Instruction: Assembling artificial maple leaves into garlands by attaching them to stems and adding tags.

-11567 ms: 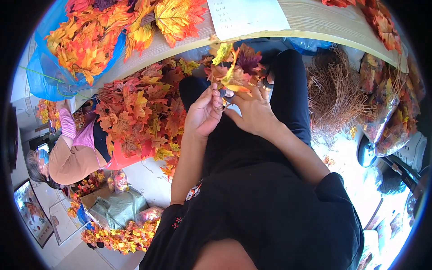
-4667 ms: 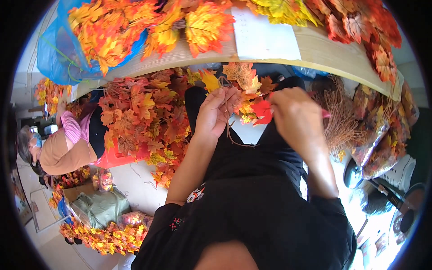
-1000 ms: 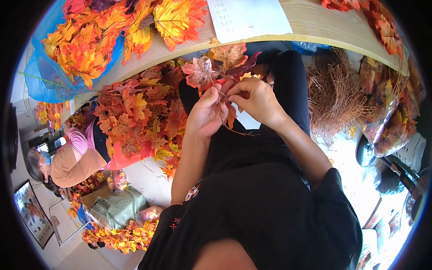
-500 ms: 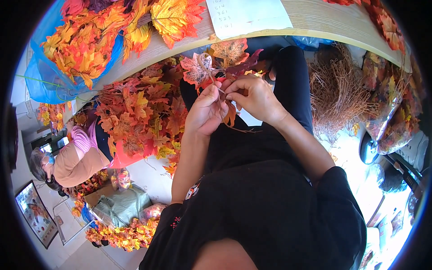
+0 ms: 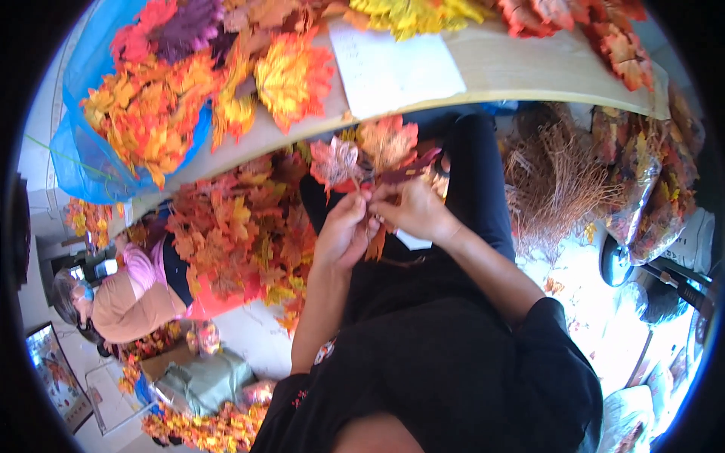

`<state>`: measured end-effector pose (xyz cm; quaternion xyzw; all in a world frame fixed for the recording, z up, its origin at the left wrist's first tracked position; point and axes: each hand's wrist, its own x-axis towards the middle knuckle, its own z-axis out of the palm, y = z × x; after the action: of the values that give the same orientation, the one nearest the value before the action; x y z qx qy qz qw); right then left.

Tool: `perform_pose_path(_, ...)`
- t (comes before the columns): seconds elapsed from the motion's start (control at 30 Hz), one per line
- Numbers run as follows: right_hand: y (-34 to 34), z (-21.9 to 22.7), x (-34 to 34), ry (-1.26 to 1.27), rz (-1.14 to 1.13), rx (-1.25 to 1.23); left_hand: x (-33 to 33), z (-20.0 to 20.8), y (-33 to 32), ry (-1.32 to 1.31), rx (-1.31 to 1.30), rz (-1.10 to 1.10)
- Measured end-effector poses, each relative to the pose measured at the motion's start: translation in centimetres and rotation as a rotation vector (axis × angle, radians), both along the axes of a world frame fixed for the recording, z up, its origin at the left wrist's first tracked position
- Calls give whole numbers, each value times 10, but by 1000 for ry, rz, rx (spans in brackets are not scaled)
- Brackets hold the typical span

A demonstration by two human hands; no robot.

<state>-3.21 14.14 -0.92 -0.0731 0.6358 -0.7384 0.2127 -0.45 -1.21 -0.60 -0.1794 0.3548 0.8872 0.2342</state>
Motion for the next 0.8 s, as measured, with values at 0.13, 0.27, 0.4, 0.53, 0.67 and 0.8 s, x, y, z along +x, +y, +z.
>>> perform_pose_path(0.13, 4, 10, 1, -122, 32, -22, 5, 5, 2, -56, 2, 47)
perform_pose_path(0.27, 7, 11, 0, -99, 48, 26, 4, 8, 2, -69, 12, 68)
perform_pose_path(0.4, 4, 6, -5, 35, 0, 63, 6, 25, 16, 26, -348, 159)
perform_pose_path(0.53, 15, 30, -19, 214, 41, 433, 8, 19, -1, 75, -471, -84)
perform_pose_path(0.67, 36, 89, -52, 645, 307, 648, 10, 7, -25, -45, -142, -55)
perform_pose_path(0.8, 70, 146, -138, 691, -115, 777, 9, 7, -22, -113, 85, 65)
